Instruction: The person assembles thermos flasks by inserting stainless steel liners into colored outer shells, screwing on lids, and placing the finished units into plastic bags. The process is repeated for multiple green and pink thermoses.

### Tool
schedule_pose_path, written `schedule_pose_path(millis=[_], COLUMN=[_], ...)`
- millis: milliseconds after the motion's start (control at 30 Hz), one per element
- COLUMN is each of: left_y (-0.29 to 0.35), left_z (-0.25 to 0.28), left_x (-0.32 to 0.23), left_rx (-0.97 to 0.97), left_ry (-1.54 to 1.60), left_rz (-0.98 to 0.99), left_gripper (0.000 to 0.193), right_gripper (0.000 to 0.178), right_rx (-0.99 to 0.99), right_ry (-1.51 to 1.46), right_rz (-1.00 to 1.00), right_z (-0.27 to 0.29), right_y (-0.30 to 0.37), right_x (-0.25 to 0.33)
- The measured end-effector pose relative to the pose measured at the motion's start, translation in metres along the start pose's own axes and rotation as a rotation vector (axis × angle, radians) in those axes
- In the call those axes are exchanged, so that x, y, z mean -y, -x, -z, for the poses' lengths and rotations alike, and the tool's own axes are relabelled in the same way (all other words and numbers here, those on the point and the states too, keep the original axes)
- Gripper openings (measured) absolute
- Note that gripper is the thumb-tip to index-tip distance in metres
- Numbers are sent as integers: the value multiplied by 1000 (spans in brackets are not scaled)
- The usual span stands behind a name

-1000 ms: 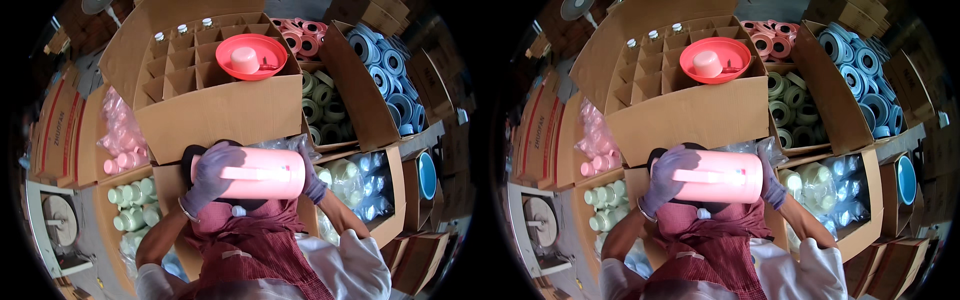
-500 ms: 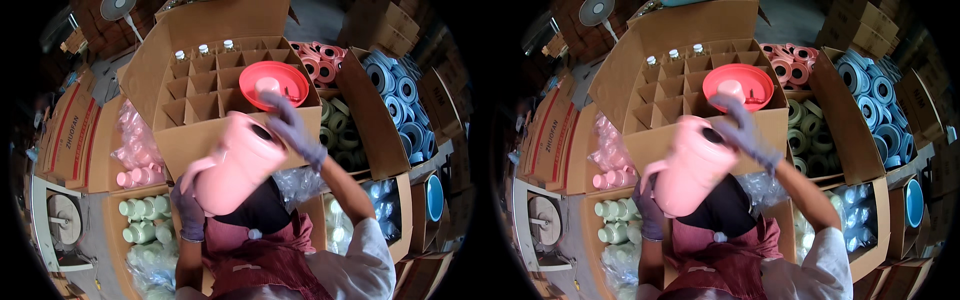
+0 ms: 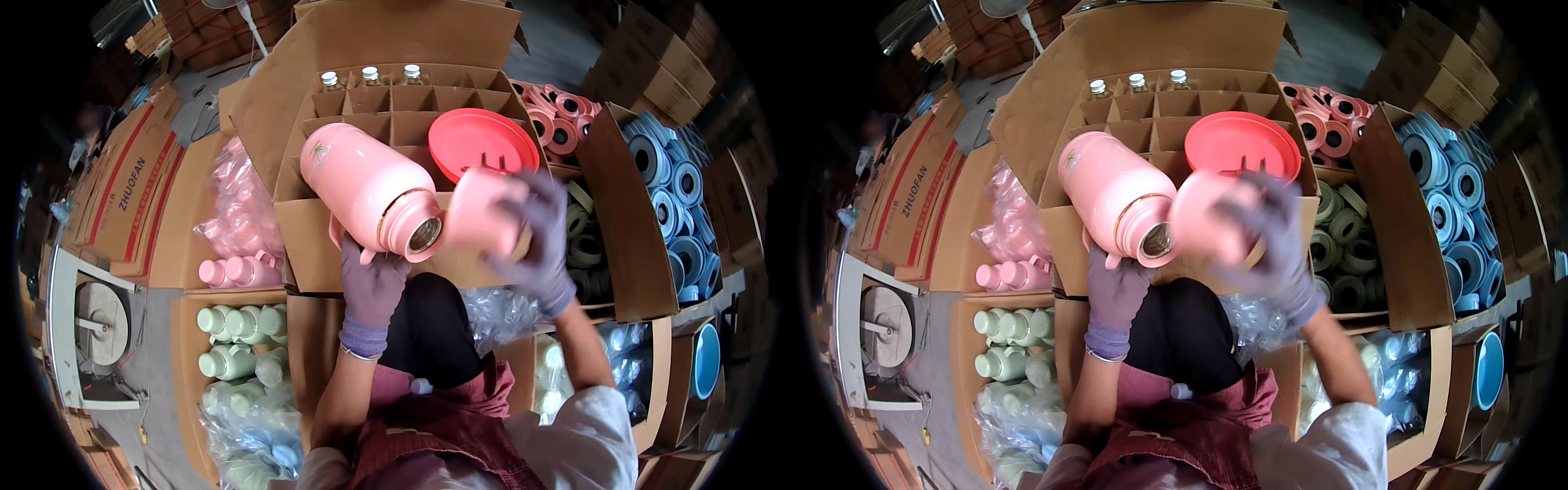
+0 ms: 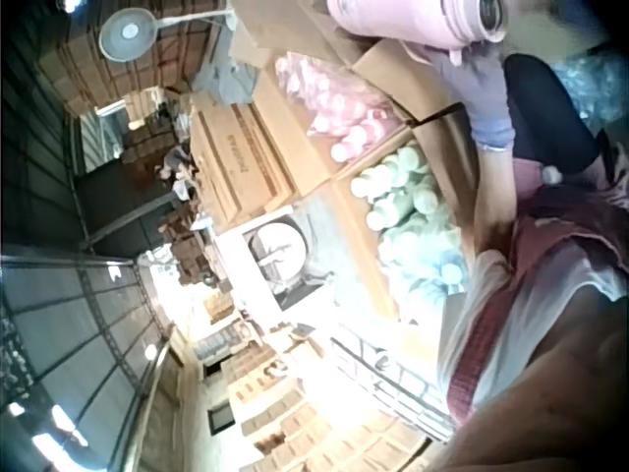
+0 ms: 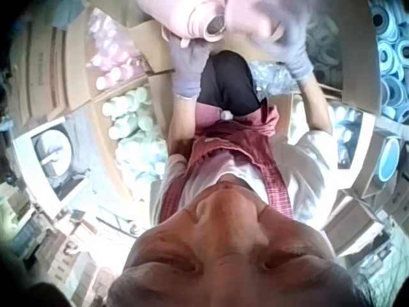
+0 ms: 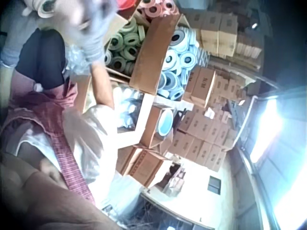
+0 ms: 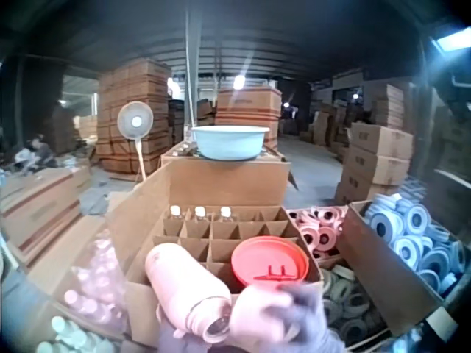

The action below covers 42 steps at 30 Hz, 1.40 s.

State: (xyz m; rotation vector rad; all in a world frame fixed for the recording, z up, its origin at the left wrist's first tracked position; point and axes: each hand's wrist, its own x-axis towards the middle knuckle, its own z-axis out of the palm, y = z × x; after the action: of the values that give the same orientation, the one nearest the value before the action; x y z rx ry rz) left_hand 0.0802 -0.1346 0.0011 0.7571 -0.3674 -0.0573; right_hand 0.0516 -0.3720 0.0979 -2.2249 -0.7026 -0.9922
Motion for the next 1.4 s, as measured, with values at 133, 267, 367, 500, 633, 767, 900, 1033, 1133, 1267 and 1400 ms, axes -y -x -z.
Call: schedule_pose_path(millis=[133, 267, 367, 500, 633, 767, 900, 1033, 1133, 1267, 1400], left_y=[8, 6, 23, 54, 61, 85, 114, 136, 138, 134, 136], left_z=[-36, -49, -55, -2, 12, 4, 13, 26, 7, 13, 11], left_x=[18, 1, 2, -12, -27, -24, -37, -15, -22, -26, -20], left_rx=[-133, -310, -319, -337, -237, -194, -118, -323, -498, -579, -572], left_ry=[-741, 431, 177, 176, 260, -493, -1627, -776, 142, 595, 434], left_rz=[-93, 346, 48, 97, 116, -75, -275, -3, 206, 296, 237], left_gripper=[43, 41, 34, 39, 50, 48, 60, 49, 31, 30, 32], right_gripper=[76, 84, 79, 74, 72, 77, 44, 12, 15, 26, 37], right_rx=[37, -70, -40, 134, -112, 245, 191, 1155, 1025, 1406, 1412], right_ry=[38, -537, -151, -138, 252, 522, 647, 93, 155, 209, 80], right_rz=[-112, -648, -307, -95, 44, -279, 66, 94, 120, -39, -133], right_z=[-42, -55, -59, -38, -13, -19, -46, -72, -111, -129, -167], right_y=[34, 53, 47, 55, 32, 22, 23, 185, 261, 261, 293], right_x=[33, 41, 48, 65, -25, -166, -36, 104, 127, 134, 126])
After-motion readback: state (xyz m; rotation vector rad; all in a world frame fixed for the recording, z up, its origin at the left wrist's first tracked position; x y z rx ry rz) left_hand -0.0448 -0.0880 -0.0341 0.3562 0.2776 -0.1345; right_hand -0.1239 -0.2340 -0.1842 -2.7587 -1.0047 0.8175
